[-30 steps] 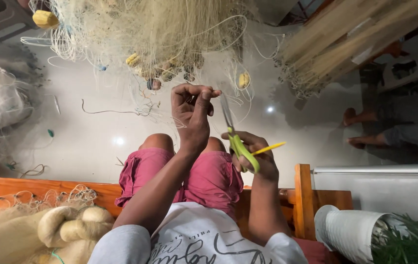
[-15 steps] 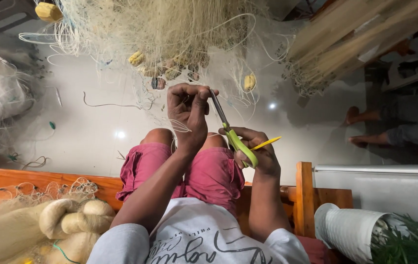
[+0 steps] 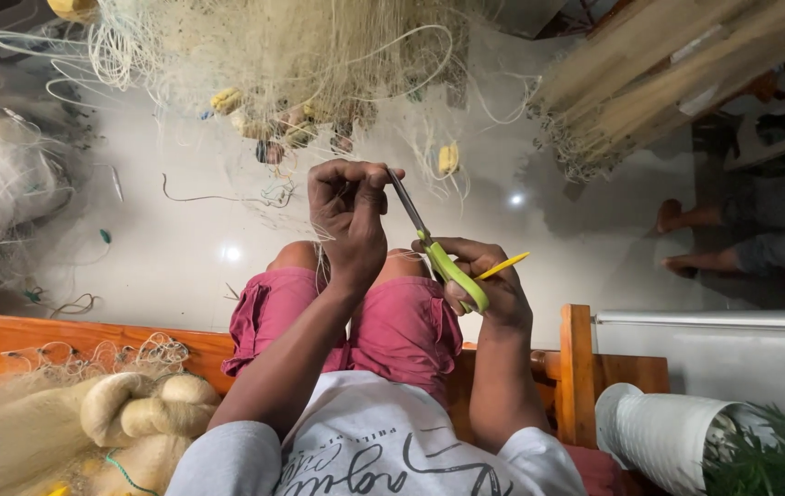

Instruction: Repairing a fishing net by tying knots with a shuttle and trimming excess line with scissors.

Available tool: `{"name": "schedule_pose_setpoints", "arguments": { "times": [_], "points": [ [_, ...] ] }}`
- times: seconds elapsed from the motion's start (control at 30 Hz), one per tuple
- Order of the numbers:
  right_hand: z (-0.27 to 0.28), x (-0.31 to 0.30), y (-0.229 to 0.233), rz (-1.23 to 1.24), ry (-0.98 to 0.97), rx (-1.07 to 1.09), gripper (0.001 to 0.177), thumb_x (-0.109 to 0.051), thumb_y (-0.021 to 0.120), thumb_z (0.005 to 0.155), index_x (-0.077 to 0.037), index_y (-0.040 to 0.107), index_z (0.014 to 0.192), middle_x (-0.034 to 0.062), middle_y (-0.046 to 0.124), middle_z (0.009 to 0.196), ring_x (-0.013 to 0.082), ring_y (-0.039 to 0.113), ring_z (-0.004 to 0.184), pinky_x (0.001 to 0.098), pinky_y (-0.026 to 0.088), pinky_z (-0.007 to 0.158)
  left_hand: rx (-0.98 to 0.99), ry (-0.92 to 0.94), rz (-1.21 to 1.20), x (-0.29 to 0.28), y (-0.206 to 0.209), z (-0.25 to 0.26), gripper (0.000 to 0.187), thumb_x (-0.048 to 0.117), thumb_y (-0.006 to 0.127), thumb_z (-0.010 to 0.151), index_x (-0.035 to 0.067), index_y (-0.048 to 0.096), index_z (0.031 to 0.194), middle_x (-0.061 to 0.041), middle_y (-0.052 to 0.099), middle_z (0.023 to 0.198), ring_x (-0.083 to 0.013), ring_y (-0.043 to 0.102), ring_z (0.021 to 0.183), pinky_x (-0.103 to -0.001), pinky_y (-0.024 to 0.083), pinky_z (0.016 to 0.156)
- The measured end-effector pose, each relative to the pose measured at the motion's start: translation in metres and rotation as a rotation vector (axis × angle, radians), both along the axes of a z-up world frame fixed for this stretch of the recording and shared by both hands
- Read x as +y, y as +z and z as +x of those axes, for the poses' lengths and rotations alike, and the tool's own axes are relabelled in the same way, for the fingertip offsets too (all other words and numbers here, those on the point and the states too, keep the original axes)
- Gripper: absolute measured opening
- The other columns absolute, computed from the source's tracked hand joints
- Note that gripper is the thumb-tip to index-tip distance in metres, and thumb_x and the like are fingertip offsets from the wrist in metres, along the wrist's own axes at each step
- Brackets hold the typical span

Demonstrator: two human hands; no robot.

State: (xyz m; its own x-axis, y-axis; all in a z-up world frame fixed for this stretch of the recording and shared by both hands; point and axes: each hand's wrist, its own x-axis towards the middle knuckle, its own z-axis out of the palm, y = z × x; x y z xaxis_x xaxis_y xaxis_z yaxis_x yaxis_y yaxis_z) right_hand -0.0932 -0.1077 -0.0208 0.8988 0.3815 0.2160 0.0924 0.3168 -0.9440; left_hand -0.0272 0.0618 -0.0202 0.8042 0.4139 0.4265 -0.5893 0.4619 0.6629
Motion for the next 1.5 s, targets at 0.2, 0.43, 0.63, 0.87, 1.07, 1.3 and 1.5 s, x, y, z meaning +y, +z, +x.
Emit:
{"name": "schedule_pose_setpoints", "arguments": {
  "times": [0.2, 0.43, 0.63, 0.87, 1.07, 1.3, 1.5],
  "points": [
    [0.006, 0.006, 0.008, -0.010, 0.010, -0.013, 0.057, -0.009, 0.067, 0.080, 0.024, 0.050, 0.124, 0.0067, 0.051, 0.045, 0.0098, 0.055, 0.037, 0.0178, 0.046, 0.042, -0.015, 0.013, -0.011, 0.002, -0.004, 0.004, 0.017, 0.002, 0.064, 0.098, 0.006, 0.048, 0.099, -0.018, 0.071, 0.086, -0.0146, 0.066, 0.064, -0.020, 0.046, 0.054],
    [0.011, 0.003, 0.008, -0.062, 0.037, -0.027, 0.057, -0.009, 0.067, 0.080, 0.022, 0.052, 0.126, 0.0071, 0.054, 0.050, 0.0110, 0.058, 0.040, 0.0197, 0.049, 0.044, -0.026, 0.039, 0.030, 0.009, 0.009, 0.003, 0.014, 0.004, 0.063, 0.099, 0.006, 0.049, 0.097, -0.017, 0.071, 0.083, -0.0112, 0.055, 0.055, -0.021, 0.043, 0.053],
    [0.010, 0.003, 0.007, -0.099, 0.044, -0.054, 0.056, -0.004, 0.063, 0.082, 0.023, 0.049, 0.128, 0.0083, 0.054, 0.051, 0.0127, 0.060, 0.041, 0.0194, 0.049, 0.045, -0.020, 0.031, 0.026, 0.011, 0.008, 0.003, 0.014, 0.005, 0.063, 0.099, 0.007, 0.050, 0.097, -0.016, 0.072, 0.084, -0.0110, 0.059, 0.058, -0.020, 0.043, 0.054],
    [0.027, 0.004, -0.006, 0.094, -0.047, -0.150, 0.063, -0.012, 0.074, 0.085, 0.008, 0.044, 0.137, 0.0200, 0.063, 0.081, 0.0277, 0.068, 0.070, 0.0330, 0.057, 0.062, 0.010, -0.280, -0.219, 0.007, 0.007, 0.000, 0.016, 0.011, 0.054, 0.105, 0.011, 0.038, 0.107, -0.009, 0.056, 0.107, -0.0248, 0.070, 0.100, -0.025, 0.055, 0.073],
    [0.047, 0.049, 0.020, -0.141, -0.567, -0.439, 0.051, 0.007, 0.073, 0.088, 0.001, 0.042, 0.127, 0.0112, 0.054, 0.110, 0.0204, 0.066, 0.092, 0.0300, 0.058, 0.085, -0.030, -0.397, -0.284, 0.005, 0.009, -0.004, 0.015, 0.014, 0.050, 0.106, 0.012, 0.035, 0.106, -0.008, 0.051, 0.117, -0.0285, 0.067, 0.113, -0.030, 0.057, 0.086],
    [0.050, 0.081, 0.058, 0.018, -0.592, -0.198, 0.037, -0.001, 0.070, 0.093, -0.005, 0.041, 0.116, 0.0182, 0.074, 0.087, 0.0055, 0.056, 0.056, 0.0136, 0.036, 0.046, -0.068, -0.255, -0.063, 0.002, -0.003, -0.004, 0.017, 0.015, 0.052, 0.106, 0.011, 0.036, 0.105, -0.010, 0.051, 0.111, -0.0324, 0.065, 0.115, -0.035, 0.050, 0.093],
    [0.055, 0.076, 0.042, 0.053, -0.679, -0.210, 0.037, 0.006, 0.075, 0.087, 0.000, 0.047, 0.111, 0.0179, 0.071, 0.079, 0.0170, 0.070, 0.074, 0.0215, 0.055, 0.063, -0.098, -0.196, 0.041, 0.002, 0.013, -0.014, 0.016, 0.015, 0.053, 0.105, 0.009, 0.038, 0.104, -0.014, 0.051, 0.112, -0.0379, 0.063, 0.119, -0.041, 0.049, 0.099]
  ]
}}
